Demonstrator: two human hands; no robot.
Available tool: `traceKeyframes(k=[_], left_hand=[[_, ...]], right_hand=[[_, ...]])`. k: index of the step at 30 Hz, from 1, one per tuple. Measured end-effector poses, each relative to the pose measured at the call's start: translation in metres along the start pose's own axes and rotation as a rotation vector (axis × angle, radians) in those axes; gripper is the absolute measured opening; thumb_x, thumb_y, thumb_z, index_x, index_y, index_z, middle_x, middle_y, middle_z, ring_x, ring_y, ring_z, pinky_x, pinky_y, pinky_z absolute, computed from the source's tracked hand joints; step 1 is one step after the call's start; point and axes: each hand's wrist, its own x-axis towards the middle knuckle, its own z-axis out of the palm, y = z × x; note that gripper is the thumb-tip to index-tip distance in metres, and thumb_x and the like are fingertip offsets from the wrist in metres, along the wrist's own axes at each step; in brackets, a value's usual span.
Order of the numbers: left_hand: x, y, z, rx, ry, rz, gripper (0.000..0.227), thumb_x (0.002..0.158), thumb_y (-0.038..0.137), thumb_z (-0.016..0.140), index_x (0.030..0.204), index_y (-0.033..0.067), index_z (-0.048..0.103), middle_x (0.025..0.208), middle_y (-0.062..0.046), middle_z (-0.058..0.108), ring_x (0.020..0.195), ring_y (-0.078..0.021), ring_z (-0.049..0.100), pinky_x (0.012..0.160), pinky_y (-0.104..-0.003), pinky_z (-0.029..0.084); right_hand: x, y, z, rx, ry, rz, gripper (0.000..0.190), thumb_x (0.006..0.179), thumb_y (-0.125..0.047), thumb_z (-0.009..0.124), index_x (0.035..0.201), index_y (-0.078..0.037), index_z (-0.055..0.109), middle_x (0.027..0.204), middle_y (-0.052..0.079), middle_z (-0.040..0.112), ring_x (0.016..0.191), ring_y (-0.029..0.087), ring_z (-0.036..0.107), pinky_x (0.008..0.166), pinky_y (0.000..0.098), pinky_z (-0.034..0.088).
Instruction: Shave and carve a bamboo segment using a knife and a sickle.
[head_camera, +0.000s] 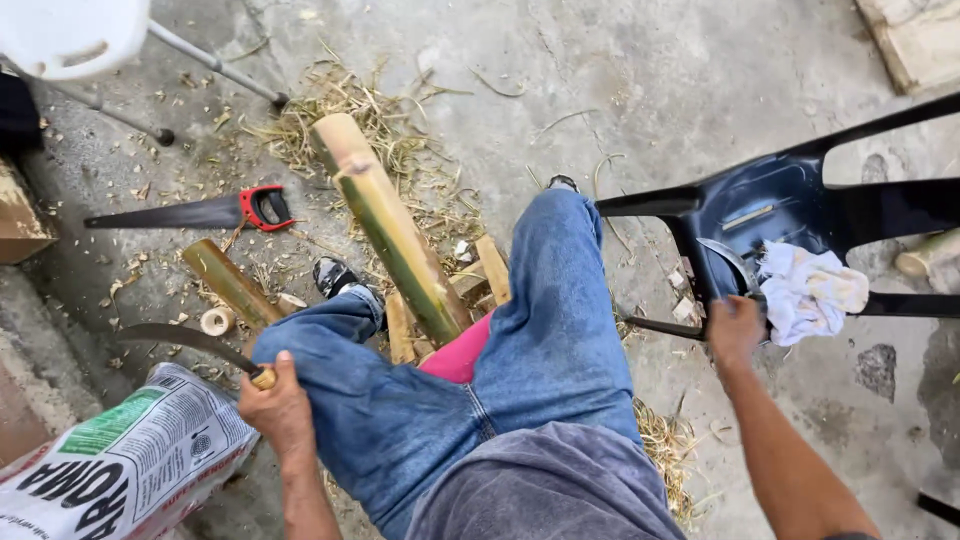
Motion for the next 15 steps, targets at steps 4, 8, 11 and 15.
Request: traceKeyframes(k=[4,8,11,15], left_hand=[[0.015,-0.011,-0.004,-0.034,-0.027,-0.111,0.030,0.097,0.021,0.080,0.092,-0.0027,0.062,0.074,-0.008,0.062,0.058,-0.0190,0.056,0.055,-0.038,0.046],[0.028,-0.007,0.001,-0.141,0.066,-0.288,0.031,0.096,0.021,0.080,0.091,-0.0012,0.059,0.071,-0.006,0.060,0.052,-0.0166,0.052,0.047,-0.037,0.041],[0.044,-0.049,0.011,0.071,0.159,-0.192,0.033,0.097,0.021,0.083,0.088,-0.0019,0.061,0.071,-0.006,0.062,0.052,-0.0152,0.053,0.047,-0.035,0.043],[0.042,-0.025,0.001,0.175,0.154,-0.171,0.035,0.096,0.024,0.083,0.086,-0.0030,0.062,0.070,-0.007,0.063,0.052,-0.0146,0.054,0.046,-0.034,0.044]], right_hand=[[0.039,0.098,-0.057,-0.279,0.199,0.259,0.063,0.095,-0.039,0.080,0.137,-0.002,0.052,0.132,0.025,0.057,0.120,0.043,0.056,0.099,0.0523,0.044],[0.077,0.071,-0.106,-0.430,0.057,0.470,0.106,0.084,-0.053,0.085,0.167,-0.019,0.029,0.166,0.024,0.022,0.146,0.047,0.034,0.108,0.0606,0.038],[0.101,0.063,-0.106,-0.334,-0.088,0.485,0.117,0.075,-0.052,0.086,0.167,-0.018,0.022,0.167,0.027,0.012,0.141,0.052,0.030,0.107,0.0596,0.036],[0.123,0.185,-0.058,-0.435,-0.191,0.312,0.120,0.082,-0.063,0.088,0.168,-0.010,0.024,0.158,0.035,0.013,0.143,0.054,0.023,0.114,0.0545,0.028]])
